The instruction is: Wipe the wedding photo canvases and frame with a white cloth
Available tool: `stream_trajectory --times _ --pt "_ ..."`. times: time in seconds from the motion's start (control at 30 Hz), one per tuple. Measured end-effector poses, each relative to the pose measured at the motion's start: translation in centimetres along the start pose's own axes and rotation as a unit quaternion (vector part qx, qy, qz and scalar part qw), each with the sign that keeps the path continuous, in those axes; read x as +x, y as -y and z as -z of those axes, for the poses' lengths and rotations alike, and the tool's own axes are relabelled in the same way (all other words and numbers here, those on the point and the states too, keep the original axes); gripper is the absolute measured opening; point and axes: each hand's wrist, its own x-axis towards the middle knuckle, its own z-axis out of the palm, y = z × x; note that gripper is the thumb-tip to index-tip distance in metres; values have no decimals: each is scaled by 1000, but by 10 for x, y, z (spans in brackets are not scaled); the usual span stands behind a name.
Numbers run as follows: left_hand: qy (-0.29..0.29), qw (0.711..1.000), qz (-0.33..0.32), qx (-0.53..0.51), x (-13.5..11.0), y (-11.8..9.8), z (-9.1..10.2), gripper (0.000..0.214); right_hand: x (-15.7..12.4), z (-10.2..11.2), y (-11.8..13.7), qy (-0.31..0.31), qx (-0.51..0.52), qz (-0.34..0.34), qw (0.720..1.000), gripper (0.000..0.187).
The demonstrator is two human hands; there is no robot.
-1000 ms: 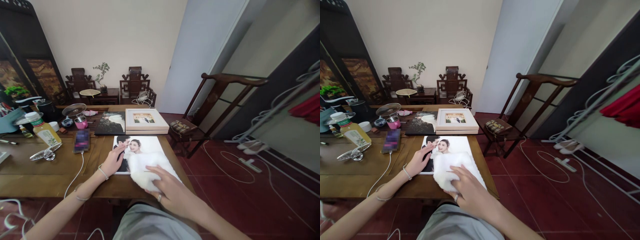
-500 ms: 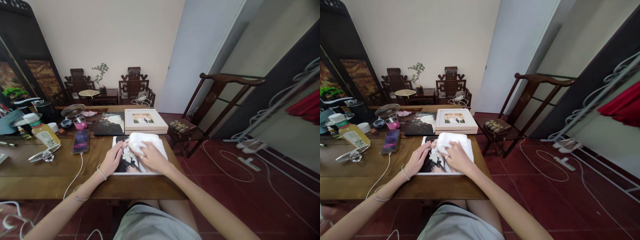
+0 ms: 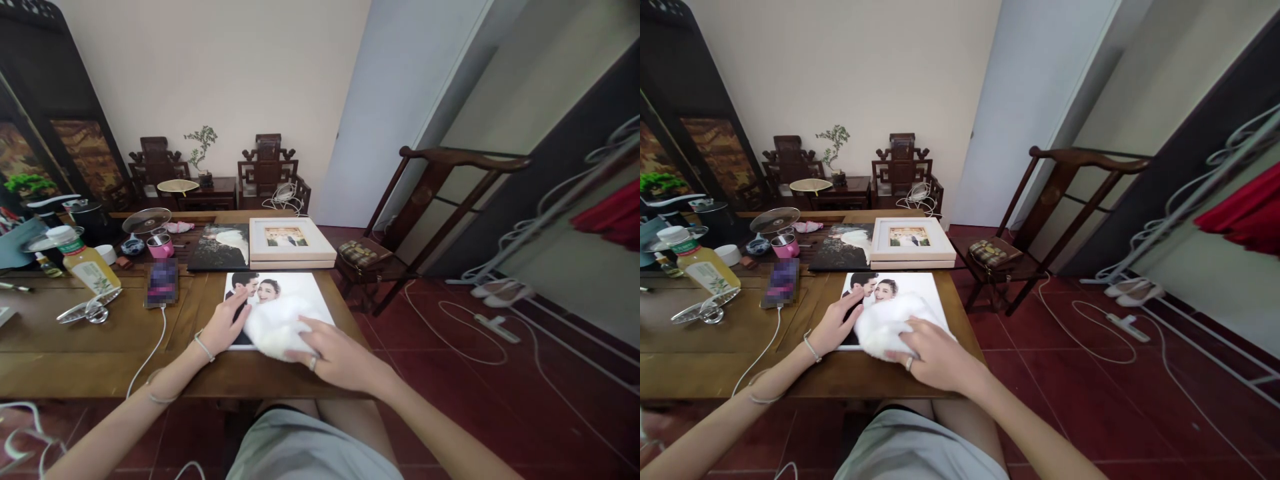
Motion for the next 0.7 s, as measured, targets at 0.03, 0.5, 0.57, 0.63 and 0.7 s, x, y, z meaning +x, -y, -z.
stream_trajectory --times 0.03,0.5,0.57,0.63,0.7 --pt "11 1000 -9 12 0 1 -1 42 1 1 -7 -11 -13 -26 1000 37" --pt "3 999 -18 29 2 0 -1 36 124 2 -20 -80 187 -25 979 44" --pt "2 999 -19 28 2 0 0 35 135 1 -15 -88 171 -15 981 43" --pt "1 999 -21 25 2 1 -1 34 137 0 -14 -91 162 -17 982 42" --pt "1 999 -21 24 2 1 -1 35 131 1 -18 -87 167 -30 982 43"
